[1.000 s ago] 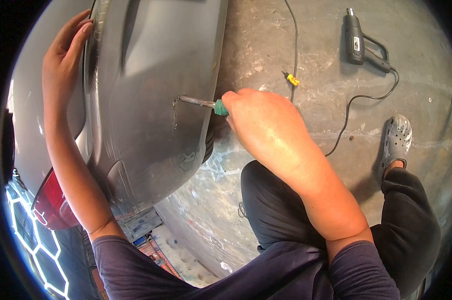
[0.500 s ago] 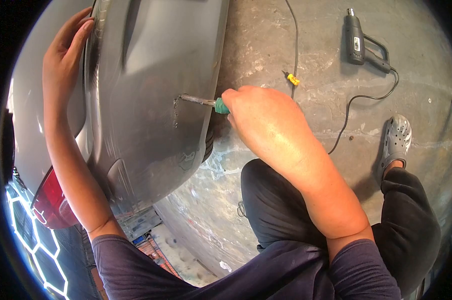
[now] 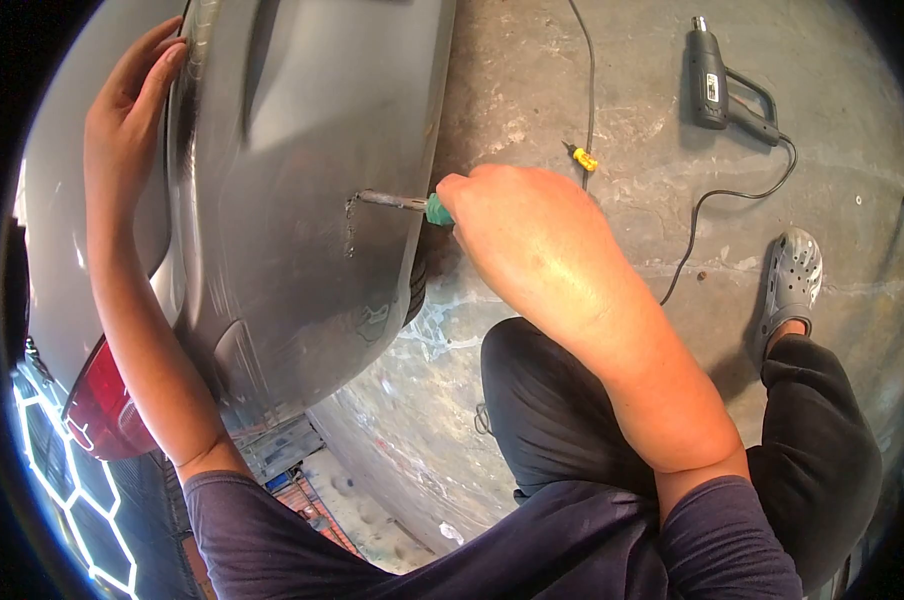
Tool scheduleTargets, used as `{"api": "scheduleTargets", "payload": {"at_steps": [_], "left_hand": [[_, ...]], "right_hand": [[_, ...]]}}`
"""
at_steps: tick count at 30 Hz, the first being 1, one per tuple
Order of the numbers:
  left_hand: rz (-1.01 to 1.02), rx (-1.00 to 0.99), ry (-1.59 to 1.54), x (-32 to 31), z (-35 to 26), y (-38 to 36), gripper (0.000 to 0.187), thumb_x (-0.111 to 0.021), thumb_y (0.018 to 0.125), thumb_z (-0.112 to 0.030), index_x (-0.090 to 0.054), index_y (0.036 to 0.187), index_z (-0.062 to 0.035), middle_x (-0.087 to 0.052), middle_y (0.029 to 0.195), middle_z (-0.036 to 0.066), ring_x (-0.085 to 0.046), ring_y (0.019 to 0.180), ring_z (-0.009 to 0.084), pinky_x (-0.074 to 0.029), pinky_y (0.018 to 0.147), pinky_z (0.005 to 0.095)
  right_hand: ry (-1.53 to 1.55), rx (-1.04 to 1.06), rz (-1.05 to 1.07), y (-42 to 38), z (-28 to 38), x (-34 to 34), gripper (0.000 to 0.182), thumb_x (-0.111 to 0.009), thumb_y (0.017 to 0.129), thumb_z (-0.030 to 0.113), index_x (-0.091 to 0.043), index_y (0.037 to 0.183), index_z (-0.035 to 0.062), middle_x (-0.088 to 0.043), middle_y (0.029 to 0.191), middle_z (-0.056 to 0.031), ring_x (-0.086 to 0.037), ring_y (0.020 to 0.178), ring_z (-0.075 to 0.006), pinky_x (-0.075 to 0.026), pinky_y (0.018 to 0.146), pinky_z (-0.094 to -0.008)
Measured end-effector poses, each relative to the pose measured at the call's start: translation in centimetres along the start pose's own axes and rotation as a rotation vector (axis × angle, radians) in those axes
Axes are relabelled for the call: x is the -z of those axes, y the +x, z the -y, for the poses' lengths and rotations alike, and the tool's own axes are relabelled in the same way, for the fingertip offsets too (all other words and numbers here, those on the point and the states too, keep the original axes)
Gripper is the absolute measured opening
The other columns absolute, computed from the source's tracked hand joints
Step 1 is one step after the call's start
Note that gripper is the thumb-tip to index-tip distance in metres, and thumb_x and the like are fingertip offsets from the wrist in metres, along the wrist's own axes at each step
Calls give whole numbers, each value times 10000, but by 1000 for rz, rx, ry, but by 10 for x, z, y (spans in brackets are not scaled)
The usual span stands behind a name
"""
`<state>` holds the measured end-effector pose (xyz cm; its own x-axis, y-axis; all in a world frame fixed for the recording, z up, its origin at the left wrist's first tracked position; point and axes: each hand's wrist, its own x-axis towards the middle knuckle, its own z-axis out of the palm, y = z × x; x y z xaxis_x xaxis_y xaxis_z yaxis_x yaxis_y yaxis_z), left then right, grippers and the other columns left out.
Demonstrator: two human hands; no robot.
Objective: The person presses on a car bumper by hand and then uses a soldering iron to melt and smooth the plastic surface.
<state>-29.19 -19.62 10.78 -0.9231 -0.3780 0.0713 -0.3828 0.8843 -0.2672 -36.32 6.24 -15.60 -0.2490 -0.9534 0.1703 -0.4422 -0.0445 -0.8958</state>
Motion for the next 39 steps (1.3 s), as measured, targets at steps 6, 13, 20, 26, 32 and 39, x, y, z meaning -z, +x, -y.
{"api": "scheduleTargets", "payload": {"at_steps": [6,13,20,26,32,39], "left_hand": [[10,-4,-26,0,-1,1,419,-640,1046,-371,-687,1378,-119,-745,1226,111,-694,1150,188,-510,1020,314],[23,-30,-29,0,3,1,422,-631,1054,-364,-679,1385,-107,-736,1240,118,-684,1167,186,-504,1030,312],[33,-33,-32,0,5,2,422,-625,1058,-359,-672,1394,-107,-731,1246,120,-680,1176,190,-503,1032,311],[34,-33,-45,1,6,2,420,-628,1056,-361,-675,1389,-110,-732,1250,120,-681,1178,193,-502,1036,315],[26,-37,-23,0,7,2,419,-628,1056,-362,-678,1387,-111,-735,1244,119,-684,1173,194,-503,1037,316],[32,-24,-55,0,6,3,412,-634,1055,-345,-676,1389,-106,-737,1239,112,-685,1158,181,-505,1025,307]], "right_hand": [[-19,17,11,1,0,1,138,-584,869,70,-678,926,-13,-688,876,-223,-696,871,-432,-556,764,-506],[-42,28,23,3,1,5,136,-581,870,65,-674,928,-16,-693,883,-226,-701,877,-428,-563,768,-504],[-50,17,47,4,1,5,142,-580,873,69,-678,936,-13,-696,892,-225,-704,885,-423,-565,774,-503],[-53,29,52,4,0,4,144,-580,876,69,-681,944,-8,-697,893,-224,-705,887,-422,-566,775,-504],[-58,34,65,4,1,5,153,-574,880,69,-679,954,-14,-698,904,-226,-704,896,-421,-566,776,-505],[-60,18,78,5,3,5,157,-567,888,69,-682,954,-15,-702,902,-226,-709,893,-421,-572,772,-505]]}}
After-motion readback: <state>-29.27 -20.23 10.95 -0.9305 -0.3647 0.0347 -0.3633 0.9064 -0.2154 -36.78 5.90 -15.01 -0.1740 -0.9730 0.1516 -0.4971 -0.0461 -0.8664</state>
